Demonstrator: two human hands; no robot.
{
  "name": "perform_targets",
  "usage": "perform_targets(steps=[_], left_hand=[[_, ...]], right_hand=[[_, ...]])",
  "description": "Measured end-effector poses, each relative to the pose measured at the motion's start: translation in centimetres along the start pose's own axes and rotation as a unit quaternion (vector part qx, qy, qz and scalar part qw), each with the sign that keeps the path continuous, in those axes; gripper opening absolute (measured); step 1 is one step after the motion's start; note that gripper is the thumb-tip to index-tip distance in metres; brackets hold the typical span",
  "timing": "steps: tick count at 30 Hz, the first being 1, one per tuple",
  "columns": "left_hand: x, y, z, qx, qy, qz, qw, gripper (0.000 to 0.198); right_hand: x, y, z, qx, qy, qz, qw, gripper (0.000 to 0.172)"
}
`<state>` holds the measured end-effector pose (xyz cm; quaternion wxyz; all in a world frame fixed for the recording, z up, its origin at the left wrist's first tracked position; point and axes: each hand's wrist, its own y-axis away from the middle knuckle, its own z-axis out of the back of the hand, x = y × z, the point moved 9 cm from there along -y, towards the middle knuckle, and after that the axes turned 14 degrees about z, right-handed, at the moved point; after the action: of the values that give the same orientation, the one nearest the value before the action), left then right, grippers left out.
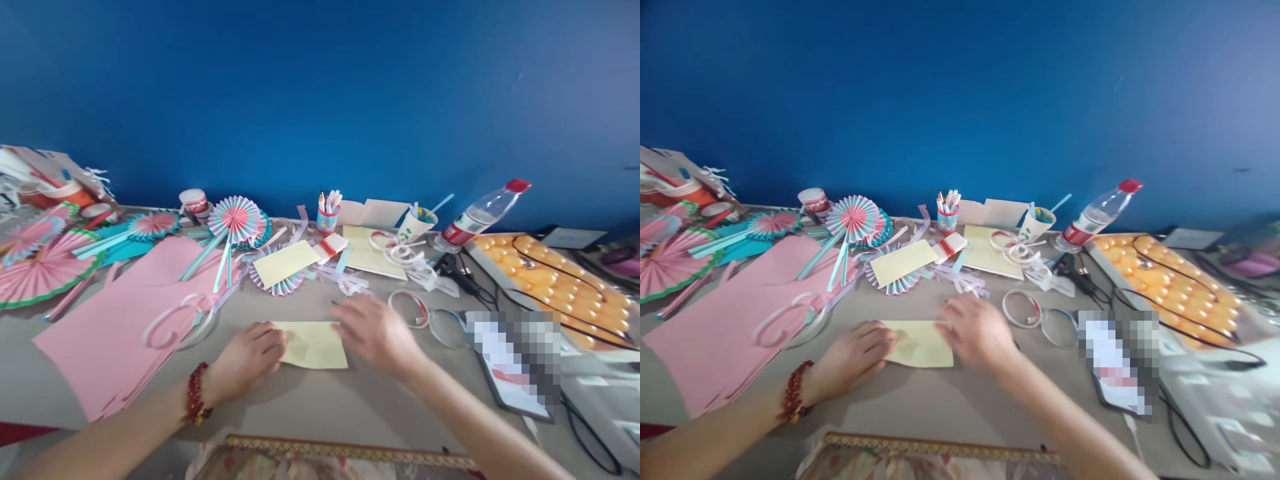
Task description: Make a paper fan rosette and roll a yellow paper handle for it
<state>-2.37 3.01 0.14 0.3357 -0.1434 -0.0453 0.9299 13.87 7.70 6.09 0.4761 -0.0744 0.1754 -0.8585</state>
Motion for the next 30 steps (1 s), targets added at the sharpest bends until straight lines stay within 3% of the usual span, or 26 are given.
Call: perform_targets(steps=[2, 4, 5, 7, 10, 15, 21, 30], left_hand=[[0.1, 0.0, 0.4, -0.017, 0.004, 0.002, 1.0, 0.013], [0.2, 0.0, 0.6, -0.021, 0.007, 0.004, 1.0, 0.016], [0.2, 0.1, 0.6, -0.02, 0.008, 0.004, 1.0, 0.017], [0.2, 0.4, 0.6, -0.014, 0.009, 0.002, 1.0, 0.017], [0.2, 1.0, 0.7, -0.008, 0.014, 0.012, 1.0, 0.018], [1.2, 1.8, 0.9, 0.007, 0.034, 0.103, 0.994, 0.017], [2.3, 2.3, 1.3, -0.02, 0.1, 0.173, 0.98, 0.017], [3.6, 2.1, 1.0, -0.043, 0.093, 0.226, 0.969, 0.014]], right_hand=[[4.7, 0.0, -2.5, 0.045, -0.105, 0.057, 0.992, 0.027], [6.8, 0.9, -4.3, 0.077, -0.175, 0.045, 0.981, 0.026], [7.0, 1.4, -4.9, 0.081, -0.188, 0.025, 0.979, 0.017], [6.5, 2.6, -5.5, 0.069, -0.2, -0.011, 0.977, 0.007], [5.6, 3.7, -5.3, 0.031, -0.216, -0.03, 0.975, 0.018], [4.8, 4.1, -4.7, -0.002, -0.2, -0.054, 0.978, 0.021], [4.6, 3.7, -4.3, -0.038, -0.189, -0.059, 0.979, 0.018], [3.7, 3.0, -4.8, -0.019, -0.192, -0.1, 0.976, 0.02]])
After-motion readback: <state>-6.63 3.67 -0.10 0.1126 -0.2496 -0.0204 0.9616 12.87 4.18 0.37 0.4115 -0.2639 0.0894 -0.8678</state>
